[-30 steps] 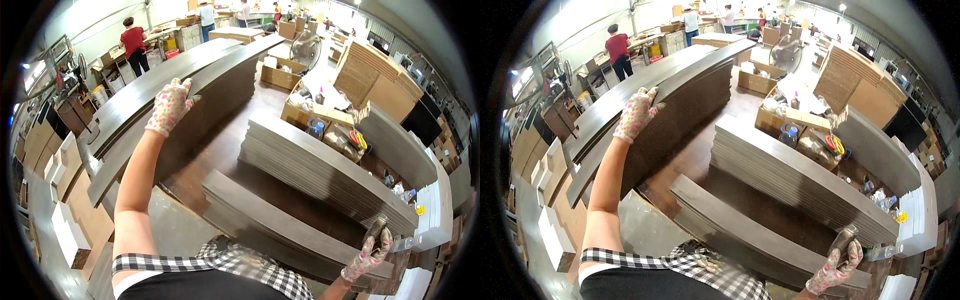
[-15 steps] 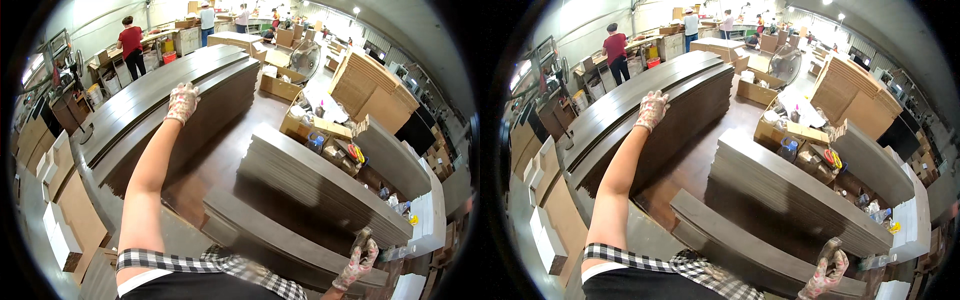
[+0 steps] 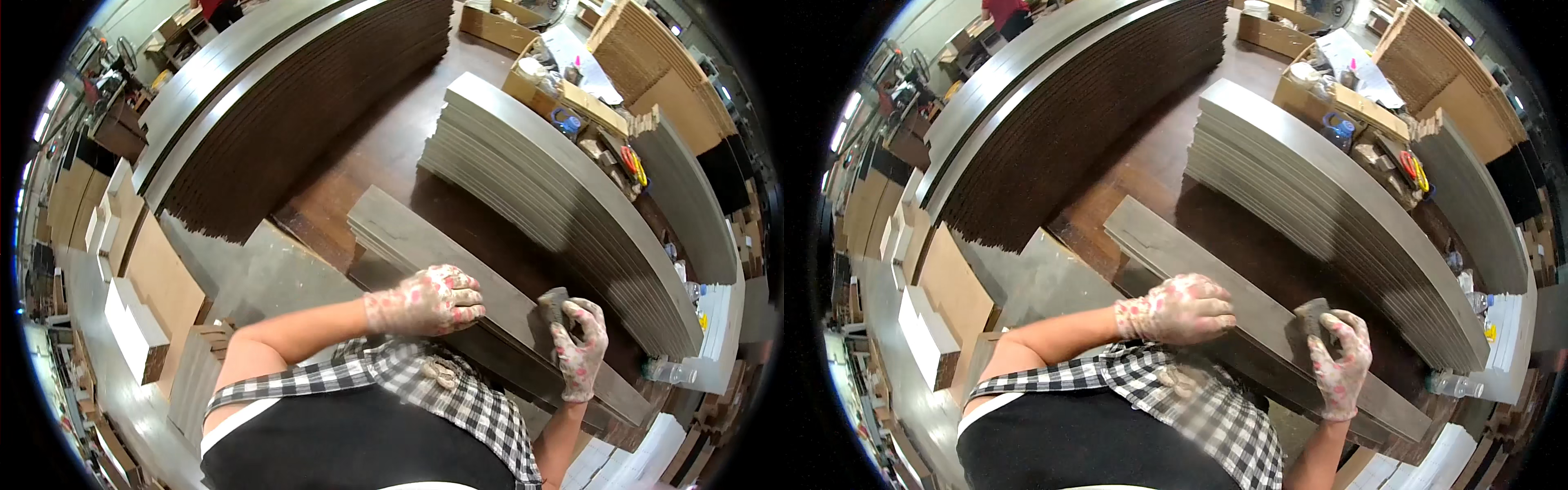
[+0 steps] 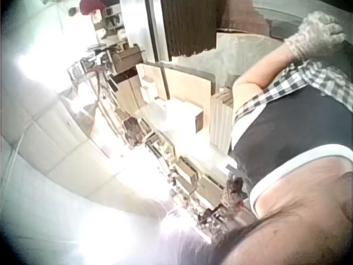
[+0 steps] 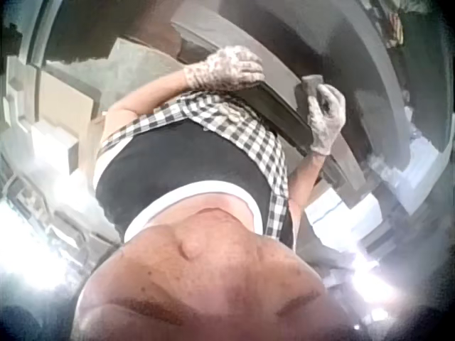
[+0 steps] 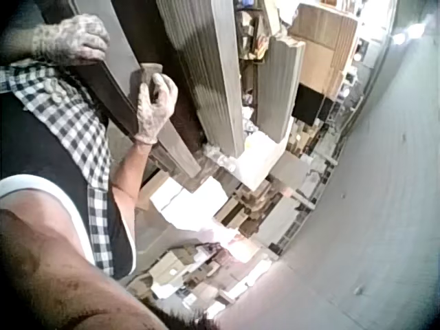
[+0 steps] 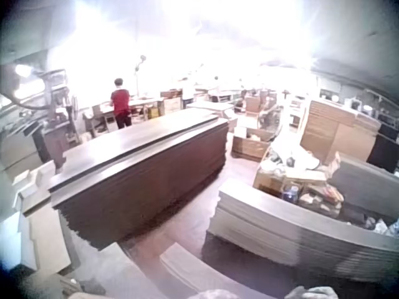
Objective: The person sands the sides of a wood plank by hand using a sanding block, then wipes the plank with a cloth and continues sanding different areas.
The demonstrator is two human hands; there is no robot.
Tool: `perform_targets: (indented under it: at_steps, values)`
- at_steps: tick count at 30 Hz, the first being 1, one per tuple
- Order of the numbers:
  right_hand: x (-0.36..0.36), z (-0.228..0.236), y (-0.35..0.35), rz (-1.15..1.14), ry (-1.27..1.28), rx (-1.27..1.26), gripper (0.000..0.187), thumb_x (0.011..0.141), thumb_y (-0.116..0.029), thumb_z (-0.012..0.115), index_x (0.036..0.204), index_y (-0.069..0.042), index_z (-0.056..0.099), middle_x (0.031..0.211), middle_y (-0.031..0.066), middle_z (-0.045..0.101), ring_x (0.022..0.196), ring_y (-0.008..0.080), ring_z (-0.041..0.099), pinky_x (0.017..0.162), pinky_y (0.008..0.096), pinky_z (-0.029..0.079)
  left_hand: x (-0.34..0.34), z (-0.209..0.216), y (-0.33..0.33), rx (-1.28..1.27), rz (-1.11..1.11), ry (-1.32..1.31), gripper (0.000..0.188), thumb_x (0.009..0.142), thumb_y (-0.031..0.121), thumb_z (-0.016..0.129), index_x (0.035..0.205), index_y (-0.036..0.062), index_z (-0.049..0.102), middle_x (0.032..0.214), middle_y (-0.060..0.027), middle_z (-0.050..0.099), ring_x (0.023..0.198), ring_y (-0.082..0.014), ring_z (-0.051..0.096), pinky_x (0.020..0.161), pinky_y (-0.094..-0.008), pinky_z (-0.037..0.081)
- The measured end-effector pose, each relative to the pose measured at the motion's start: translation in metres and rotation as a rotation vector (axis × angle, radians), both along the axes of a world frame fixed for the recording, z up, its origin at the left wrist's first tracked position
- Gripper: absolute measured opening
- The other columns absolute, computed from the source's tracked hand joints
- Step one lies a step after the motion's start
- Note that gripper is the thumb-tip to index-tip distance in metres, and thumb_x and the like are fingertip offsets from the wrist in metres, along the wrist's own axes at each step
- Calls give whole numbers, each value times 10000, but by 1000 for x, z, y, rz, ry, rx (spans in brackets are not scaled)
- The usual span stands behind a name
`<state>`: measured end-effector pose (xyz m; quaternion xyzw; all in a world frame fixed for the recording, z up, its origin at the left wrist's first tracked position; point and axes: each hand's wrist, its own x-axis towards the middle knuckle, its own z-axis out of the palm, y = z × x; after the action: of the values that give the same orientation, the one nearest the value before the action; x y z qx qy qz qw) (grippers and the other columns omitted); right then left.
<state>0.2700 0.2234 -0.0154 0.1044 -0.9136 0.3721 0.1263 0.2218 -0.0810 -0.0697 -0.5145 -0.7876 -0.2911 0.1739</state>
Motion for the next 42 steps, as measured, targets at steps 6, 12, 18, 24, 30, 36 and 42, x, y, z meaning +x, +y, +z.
perform_targets:
  at_steps: [6,12,18,24,30,36,42]
  values:
    - [-69,-11,-56,349,-41,26,350,699,-71,796,1032,-61,686,1062,154,673,962,327,662,806,404,551,2,-17,6,237,94,-122,175,774,144,744,946,117,751,1046,-40,738,1026,-219,701,845,-381,586]
    - [-150,-14,-196,593,110,50,271,760,-151,801,1001,-64,713,1047,165,684,1001,338,665,859,407,543,2,-22,5,219,-11,-191,248,813,167,695,1049,92,699,1146,-53,694,1111,-264,650,946,-424,545]
    - [-187,-7,-259,581,78,18,290,729,-38,799,1010,-44,730,1000,124,679,937,299,657,846,375,542,-1,-23,-2,154,-83,-275,248,860,176,662,1086,77,692,1187,-65,676,1175,-268,615,979,-428,526]
    - [-155,-16,-209,560,-18,-46,319,748,-91,783,1061,-70,723,1070,134,675,1020,320,647,884,403,533,-2,-29,7,249,5,-162,156,846,219,724,957,111,732,1042,-45,723,984,-252,698,840,-394,584]
    - [-85,-10,-43,419,-148,46,367,733,-141,803,1088,-92,725,1143,130,673,1070,330,634,923,423,520,-5,-16,17,197,78,-130,170,760,132,790,920,116,736,991,-38,737,970,-234,719,807,-377,602]
    - [17,-8,157,7,-345,82,420,678,-1,764,1091,-67,721,1196,132,681,1131,309,631,977,402,520,-7,-24,46,115,228,-120,163,750,47,787,900,88,738,962,-75,743,950,-272,722,836,-407,590]
    - [98,-29,333,-284,-390,-155,304,717,4,734,1018,-22,703,1117,88,682,1121,212,628,994,350,489,3,-39,53,57,440,-122,129,868,25,704,992,32,737,1032,-127,729,1026,-307,692,944,-426,531]
